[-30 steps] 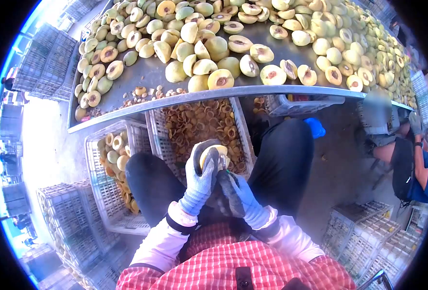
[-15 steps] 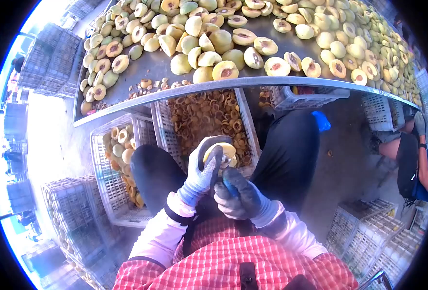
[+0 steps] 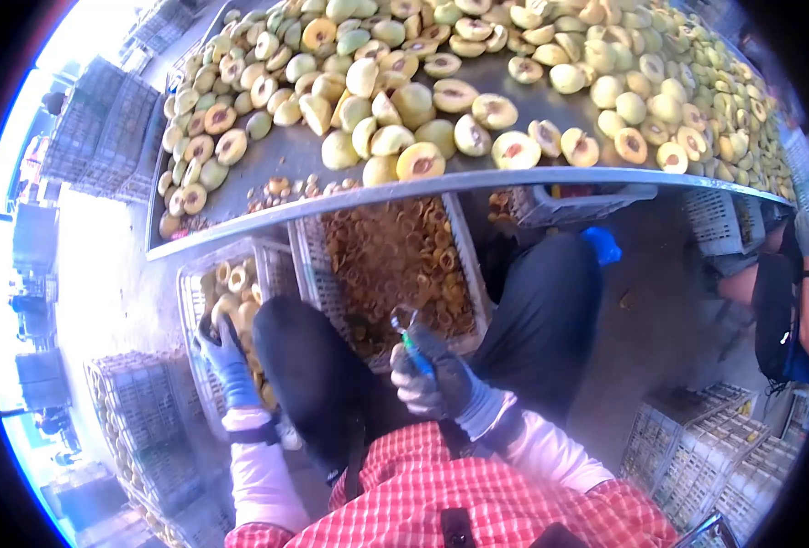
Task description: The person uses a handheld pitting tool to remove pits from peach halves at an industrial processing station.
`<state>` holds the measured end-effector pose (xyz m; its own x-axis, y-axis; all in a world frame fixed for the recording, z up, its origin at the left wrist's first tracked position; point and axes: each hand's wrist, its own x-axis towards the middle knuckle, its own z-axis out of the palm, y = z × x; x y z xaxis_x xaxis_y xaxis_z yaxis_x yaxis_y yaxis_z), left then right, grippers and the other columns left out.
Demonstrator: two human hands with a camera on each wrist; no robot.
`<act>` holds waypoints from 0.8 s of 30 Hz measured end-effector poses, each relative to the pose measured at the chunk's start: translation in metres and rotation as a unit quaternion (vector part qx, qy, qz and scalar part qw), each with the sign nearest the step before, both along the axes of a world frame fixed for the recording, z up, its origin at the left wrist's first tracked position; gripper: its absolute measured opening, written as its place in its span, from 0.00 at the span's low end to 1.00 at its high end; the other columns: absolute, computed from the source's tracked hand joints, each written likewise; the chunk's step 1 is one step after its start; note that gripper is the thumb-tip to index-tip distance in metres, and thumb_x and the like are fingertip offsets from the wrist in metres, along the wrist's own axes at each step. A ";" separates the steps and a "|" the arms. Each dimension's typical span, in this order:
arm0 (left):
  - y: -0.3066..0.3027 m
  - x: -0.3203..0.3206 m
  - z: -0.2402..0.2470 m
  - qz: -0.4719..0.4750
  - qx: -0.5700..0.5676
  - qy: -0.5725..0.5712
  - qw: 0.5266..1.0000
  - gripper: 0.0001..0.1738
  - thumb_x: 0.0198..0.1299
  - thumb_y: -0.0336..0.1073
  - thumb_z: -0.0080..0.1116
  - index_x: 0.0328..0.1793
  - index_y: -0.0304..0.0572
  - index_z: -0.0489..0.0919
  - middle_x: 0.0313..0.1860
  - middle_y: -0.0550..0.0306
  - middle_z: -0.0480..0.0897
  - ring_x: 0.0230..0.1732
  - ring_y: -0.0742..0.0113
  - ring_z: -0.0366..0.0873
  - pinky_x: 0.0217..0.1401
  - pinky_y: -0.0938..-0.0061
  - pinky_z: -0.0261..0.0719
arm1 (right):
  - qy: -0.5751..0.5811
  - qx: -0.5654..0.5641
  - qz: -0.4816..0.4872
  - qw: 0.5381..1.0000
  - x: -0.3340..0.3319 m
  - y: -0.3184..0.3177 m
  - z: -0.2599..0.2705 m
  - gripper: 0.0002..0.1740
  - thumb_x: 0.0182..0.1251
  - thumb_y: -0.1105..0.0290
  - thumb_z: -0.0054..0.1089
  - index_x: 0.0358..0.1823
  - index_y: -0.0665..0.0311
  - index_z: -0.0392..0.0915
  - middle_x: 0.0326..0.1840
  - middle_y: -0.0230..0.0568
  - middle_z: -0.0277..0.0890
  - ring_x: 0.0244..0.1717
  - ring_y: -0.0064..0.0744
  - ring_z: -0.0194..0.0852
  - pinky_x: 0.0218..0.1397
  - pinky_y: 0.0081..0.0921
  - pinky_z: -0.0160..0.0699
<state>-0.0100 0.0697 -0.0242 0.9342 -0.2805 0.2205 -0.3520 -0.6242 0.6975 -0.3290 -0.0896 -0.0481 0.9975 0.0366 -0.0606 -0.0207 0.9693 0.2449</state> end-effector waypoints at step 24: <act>-0.318 -0.064 0.025 -0.271 0.303 -0.169 0.898 0.36 0.47 0.59 0.68 0.57 0.48 0.72 0.49 0.47 0.78 0.43 0.45 0.81 0.45 0.58 0.79 | 0.313 -0.226 -0.051 0.921 -0.003 -0.026 0.007 0.26 0.68 0.41 0.51 0.38 0.60 0.71 0.14 0.30 0.68 0.11 0.24 0.66 0.14 0.18 0.62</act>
